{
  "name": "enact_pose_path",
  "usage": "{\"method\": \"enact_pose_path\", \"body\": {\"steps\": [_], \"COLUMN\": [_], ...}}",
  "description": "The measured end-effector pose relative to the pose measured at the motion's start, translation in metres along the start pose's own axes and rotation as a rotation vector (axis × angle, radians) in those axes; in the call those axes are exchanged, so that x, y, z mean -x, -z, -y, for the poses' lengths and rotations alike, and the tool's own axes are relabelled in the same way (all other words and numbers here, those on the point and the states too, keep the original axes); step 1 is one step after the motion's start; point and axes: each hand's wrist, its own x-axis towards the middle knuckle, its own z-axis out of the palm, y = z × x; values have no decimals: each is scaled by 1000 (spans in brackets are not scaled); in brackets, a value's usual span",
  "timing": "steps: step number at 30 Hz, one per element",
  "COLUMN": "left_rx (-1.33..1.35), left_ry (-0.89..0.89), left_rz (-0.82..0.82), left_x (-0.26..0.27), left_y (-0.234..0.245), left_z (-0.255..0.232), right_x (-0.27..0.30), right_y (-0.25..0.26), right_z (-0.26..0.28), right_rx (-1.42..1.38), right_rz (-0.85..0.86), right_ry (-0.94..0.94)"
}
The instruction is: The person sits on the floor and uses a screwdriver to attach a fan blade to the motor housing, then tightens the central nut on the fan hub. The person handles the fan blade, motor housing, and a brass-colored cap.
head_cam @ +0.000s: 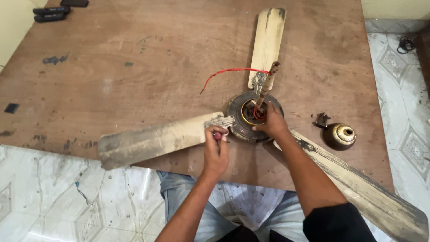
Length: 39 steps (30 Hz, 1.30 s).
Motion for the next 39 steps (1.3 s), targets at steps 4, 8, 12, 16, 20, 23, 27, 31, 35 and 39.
{"method": "enact_pose_path", "body": {"steps": [4, 8, 12, 16, 20, 23, 27, 31, 35, 39], "left_rx": [-418, -628, -788, -825, -812, -777, -748, -734, -789, -750], "left_ry": [-261, -439, -474, -480, -462, -405, -362, -375, -446, -391], "left_rz": [254, 516, 603, 616, 608, 600, 607, 581, 535, 609], "left_x": [41, 73, 89, 97, 95, 89, 85, 81, 79, 77], "left_y": [-3, -2, 1, 1, -1, -5, -3, -7, -13, -28], "left_z": [19, 50, 85, 102, 101, 94, 90, 89, 94, 99], "right_x": [71, 173, 205, 174, 142, 124, 129, 174, 210, 183], "right_y": [5, -24, -51, -63, -71, -75, -76, -71, -48, -3], "right_z": [-31, -42, -41, -44, -62, -70, -64, -28, -6, -17], "right_rx": [124, 117, 419, 355, 237, 285, 269, 328, 211, 26], "right_rz": [-224, -67, -355, -43, 25, -121, -98, -35, -351, -453], "right_ry": [3, -37, 336, -152, -339, -220, -305, -144, 234, 95]}}
